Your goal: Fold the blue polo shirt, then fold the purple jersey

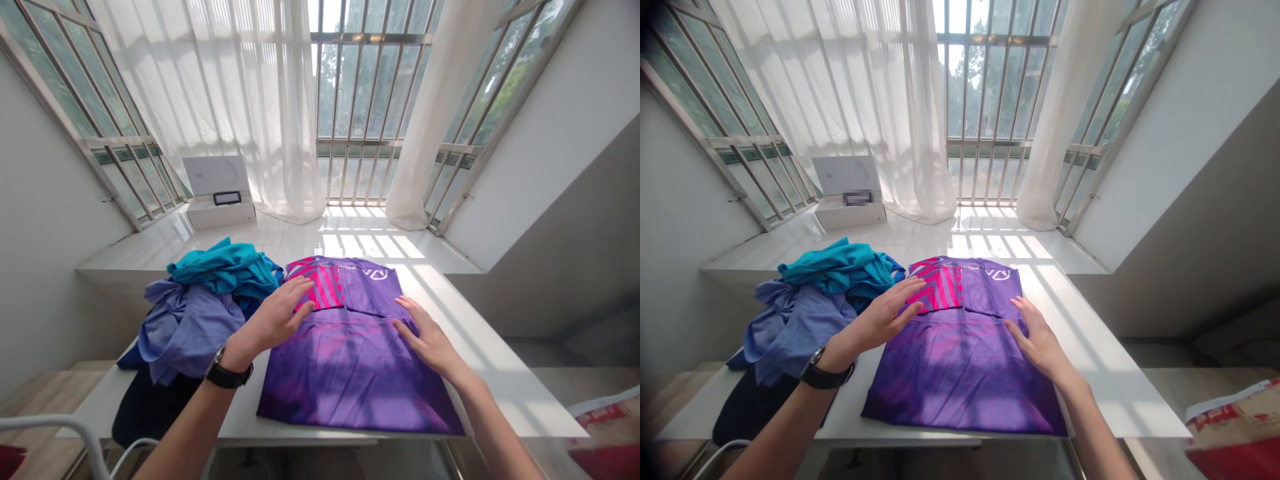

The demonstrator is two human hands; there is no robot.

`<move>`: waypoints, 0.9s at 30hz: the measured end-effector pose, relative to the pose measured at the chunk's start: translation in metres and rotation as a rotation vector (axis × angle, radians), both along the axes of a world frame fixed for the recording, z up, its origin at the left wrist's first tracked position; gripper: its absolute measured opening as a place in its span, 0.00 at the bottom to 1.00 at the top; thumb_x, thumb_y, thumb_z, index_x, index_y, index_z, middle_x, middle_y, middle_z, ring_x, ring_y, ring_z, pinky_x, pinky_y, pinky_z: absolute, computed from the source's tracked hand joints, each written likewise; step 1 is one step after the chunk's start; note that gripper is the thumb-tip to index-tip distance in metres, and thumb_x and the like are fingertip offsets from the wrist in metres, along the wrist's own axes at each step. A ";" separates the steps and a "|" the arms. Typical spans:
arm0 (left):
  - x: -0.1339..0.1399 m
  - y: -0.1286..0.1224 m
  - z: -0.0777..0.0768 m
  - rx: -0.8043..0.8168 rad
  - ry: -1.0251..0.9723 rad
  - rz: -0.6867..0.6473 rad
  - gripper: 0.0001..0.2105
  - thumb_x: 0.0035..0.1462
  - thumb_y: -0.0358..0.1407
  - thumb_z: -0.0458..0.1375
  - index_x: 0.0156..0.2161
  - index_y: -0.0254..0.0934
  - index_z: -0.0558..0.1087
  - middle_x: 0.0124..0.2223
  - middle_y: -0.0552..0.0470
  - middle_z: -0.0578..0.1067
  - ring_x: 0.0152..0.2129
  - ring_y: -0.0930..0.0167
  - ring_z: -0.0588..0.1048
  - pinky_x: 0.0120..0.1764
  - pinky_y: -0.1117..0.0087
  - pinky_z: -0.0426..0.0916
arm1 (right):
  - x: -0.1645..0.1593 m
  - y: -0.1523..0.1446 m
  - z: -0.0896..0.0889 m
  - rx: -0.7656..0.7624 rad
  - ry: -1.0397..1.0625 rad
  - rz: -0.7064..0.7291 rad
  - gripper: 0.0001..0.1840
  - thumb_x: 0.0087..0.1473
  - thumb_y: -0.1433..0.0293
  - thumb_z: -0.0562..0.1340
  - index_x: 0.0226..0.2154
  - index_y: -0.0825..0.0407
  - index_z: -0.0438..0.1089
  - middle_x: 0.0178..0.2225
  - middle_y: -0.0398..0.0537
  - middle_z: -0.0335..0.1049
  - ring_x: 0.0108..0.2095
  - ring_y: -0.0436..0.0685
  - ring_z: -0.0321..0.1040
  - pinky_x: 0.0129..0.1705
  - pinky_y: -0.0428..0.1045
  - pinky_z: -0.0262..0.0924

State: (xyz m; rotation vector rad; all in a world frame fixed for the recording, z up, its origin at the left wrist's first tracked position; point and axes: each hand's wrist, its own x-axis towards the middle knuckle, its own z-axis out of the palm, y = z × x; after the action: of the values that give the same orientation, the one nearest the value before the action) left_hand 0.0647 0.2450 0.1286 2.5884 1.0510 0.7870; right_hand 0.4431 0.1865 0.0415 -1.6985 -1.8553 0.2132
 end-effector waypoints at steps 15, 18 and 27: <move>-0.025 -0.117 -0.120 0.107 0.341 0.317 0.33 0.70 0.50 0.49 0.70 0.29 0.59 0.71 0.34 0.59 0.68 0.53 0.59 0.66 0.48 0.57 | -0.004 -0.136 -0.059 -0.014 -0.454 -0.063 0.40 0.64 0.47 0.53 0.67 0.57 0.60 0.68 0.65 0.58 0.66 0.72 0.60 0.64 0.66 0.62; -0.030 -0.127 -0.112 0.167 0.264 0.343 0.33 0.71 0.48 0.48 0.72 0.30 0.54 0.70 0.34 0.60 0.68 0.54 0.59 0.66 0.48 0.56 | -0.002 -0.144 -0.048 0.023 -0.420 -0.025 0.44 0.60 0.46 0.58 0.70 0.53 0.55 0.70 0.62 0.55 0.66 0.72 0.60 0.62 0.65 0.64; -0.065 -0.165 -0.101 0.304 0.313 0.116 0.30 0.63 0.33 0.57 0.69 0.38 0.60 0.67 0.46 0.68 0.62 0.60 0.68 0.61 0.59 0.67 | 0.022 -0.171 -0.056 0.278 -0.248 0.204 0.32 0.59 0.72 0.59 0.65 0.40 0.65 0.62 0.47 0.70 0.62 0.64 0.67 0.63 0.58 0.64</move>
State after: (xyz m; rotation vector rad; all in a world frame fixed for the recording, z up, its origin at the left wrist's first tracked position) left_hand 0.0000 0.0797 0.0274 3.0051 1.2630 0.6200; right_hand 0.4650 0.0150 -0.0148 -1.3970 -2.1275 -0.1763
